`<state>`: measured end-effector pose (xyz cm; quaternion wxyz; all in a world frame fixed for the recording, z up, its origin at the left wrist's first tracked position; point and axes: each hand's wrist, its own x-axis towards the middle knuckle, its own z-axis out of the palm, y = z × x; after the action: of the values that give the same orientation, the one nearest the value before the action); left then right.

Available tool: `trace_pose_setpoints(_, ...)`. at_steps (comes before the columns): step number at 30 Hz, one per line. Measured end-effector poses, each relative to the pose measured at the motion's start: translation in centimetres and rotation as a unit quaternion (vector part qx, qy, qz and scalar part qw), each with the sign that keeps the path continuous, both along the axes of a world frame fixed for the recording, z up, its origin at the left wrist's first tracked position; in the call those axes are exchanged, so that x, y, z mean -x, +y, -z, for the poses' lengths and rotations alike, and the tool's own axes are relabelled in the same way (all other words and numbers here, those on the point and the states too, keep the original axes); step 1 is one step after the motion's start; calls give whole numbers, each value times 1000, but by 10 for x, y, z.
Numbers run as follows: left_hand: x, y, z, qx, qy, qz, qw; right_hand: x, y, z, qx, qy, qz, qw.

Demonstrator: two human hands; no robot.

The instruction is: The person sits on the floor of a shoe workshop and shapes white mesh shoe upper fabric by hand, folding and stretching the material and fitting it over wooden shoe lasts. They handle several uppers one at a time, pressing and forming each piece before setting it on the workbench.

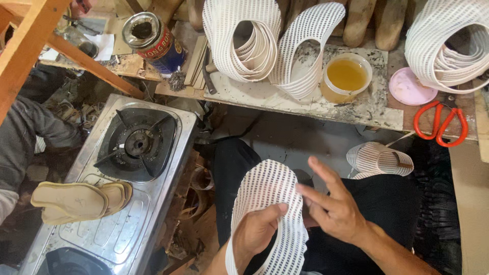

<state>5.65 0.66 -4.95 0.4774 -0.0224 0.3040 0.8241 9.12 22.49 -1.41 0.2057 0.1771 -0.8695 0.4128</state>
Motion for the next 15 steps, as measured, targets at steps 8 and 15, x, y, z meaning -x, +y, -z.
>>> trace_pose_setpoints(8, -2, -3, -19, -37, 19, 5, 999, 2, 11, 4, 29, 0, -29, 999)
trace_pose_setpoints(15, 1, -8, -15, -37, -14, -13, 999, -8, 11, -2, 1, 25, -32, 999)
